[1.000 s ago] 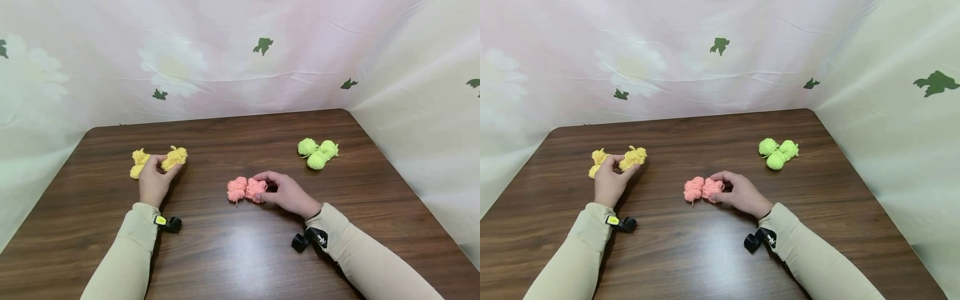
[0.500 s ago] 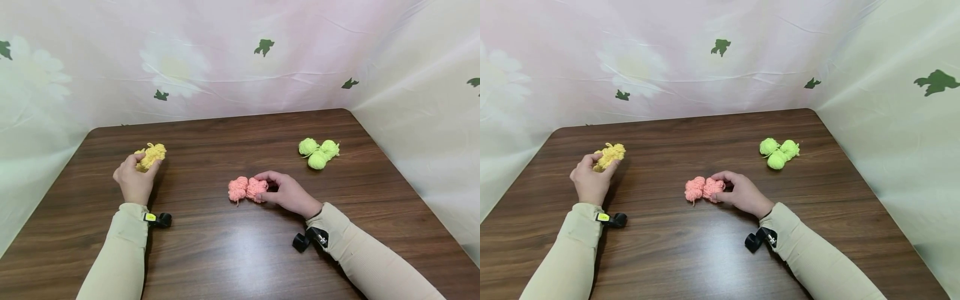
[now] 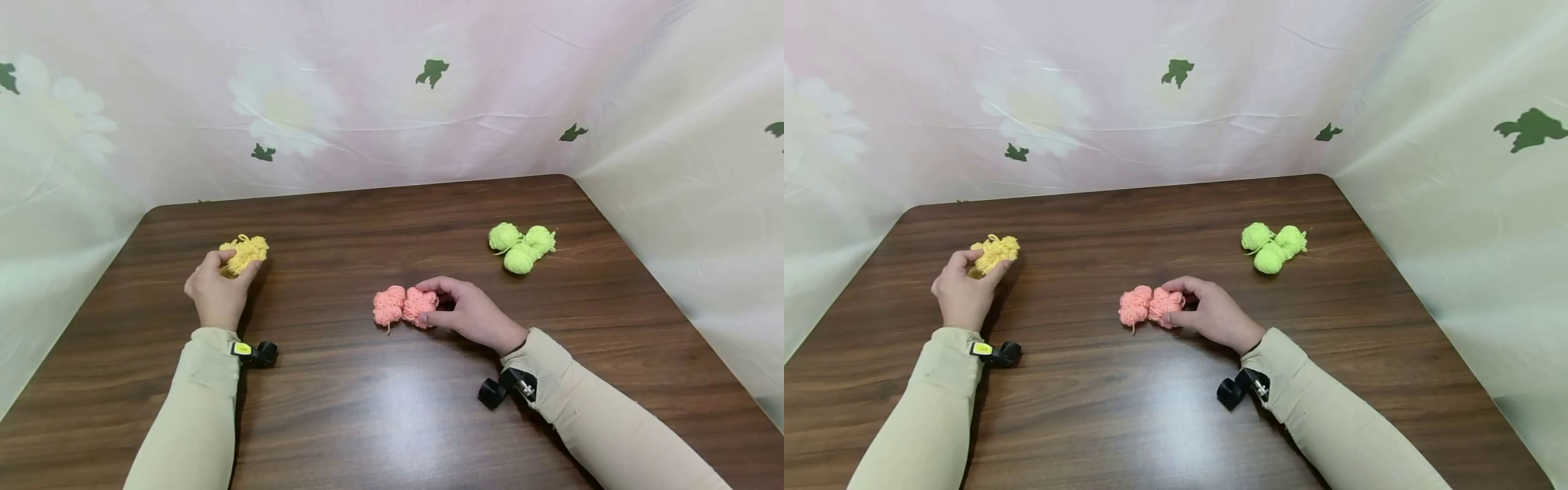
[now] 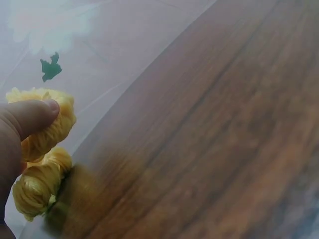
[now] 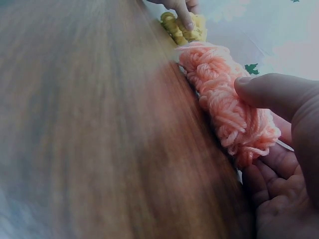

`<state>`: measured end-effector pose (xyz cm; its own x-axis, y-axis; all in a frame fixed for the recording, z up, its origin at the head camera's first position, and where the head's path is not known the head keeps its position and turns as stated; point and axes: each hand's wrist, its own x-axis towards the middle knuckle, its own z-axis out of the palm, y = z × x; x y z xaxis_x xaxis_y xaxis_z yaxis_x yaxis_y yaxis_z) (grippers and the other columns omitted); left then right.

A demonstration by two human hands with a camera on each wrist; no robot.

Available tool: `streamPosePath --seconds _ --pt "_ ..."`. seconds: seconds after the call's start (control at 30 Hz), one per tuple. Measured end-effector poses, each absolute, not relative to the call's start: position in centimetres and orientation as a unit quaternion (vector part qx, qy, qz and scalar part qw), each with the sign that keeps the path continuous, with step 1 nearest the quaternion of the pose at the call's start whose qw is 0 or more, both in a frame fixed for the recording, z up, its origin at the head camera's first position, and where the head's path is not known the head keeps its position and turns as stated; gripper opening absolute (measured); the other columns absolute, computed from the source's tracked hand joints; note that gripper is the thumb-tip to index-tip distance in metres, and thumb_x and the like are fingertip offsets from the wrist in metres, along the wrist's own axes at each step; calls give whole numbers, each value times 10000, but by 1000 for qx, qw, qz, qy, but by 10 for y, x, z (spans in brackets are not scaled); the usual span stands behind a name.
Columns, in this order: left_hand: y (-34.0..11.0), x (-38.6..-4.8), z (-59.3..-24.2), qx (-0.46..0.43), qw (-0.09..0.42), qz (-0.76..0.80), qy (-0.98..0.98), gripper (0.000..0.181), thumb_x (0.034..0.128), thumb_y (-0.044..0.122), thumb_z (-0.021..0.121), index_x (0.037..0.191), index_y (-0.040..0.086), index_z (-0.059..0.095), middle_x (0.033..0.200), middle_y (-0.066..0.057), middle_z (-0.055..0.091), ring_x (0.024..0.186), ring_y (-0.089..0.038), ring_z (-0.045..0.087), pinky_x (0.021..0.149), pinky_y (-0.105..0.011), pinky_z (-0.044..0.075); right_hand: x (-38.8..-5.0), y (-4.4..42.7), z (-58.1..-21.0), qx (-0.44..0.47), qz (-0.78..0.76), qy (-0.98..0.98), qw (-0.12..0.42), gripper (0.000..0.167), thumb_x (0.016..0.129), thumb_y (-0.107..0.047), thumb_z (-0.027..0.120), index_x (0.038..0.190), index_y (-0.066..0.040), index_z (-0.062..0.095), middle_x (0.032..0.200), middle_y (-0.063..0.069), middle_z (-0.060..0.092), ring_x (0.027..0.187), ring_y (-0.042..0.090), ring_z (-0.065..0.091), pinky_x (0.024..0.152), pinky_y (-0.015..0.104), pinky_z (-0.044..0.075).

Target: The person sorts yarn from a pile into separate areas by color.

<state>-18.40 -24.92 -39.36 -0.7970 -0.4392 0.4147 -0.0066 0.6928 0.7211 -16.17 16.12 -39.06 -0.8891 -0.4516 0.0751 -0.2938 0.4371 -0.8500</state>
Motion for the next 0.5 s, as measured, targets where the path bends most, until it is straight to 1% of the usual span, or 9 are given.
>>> streamPosePath --seconds 0.17,0.3,0.5 --pt "-251 -184 -394 144 277 -373 -874 466 860 276 817 1216 26 651 1246 -187 661 1159 -392 530 1072 -504 176 -162 160 -390 -222 -485 842 81 419 844 -161 813 1241 -163 678 1181 -14 693 1070 167 622 945 418 485" --pt "-251 -183 -394 157 267 -373 -874 483 866 292 809 1237 34 641 1274 -175 651 1149 -387 506 1053 -522 167 -161 160 -390 -219 -484 843 83 422 848 -166 812 1247 -164 675 1180 -15 692 1058 163 624 937 411 488" --pt "-253 -185 -393 172 245 -376 -877 508 871 299 803 1264 32 622 1320 -170 626 1181 -394 486 1065 -543 185 -162 161 -390 -219 -485 843 84 423 852 -183 810 1252 -158 673 1184 -7 693 1050 166 627 933 414 489"
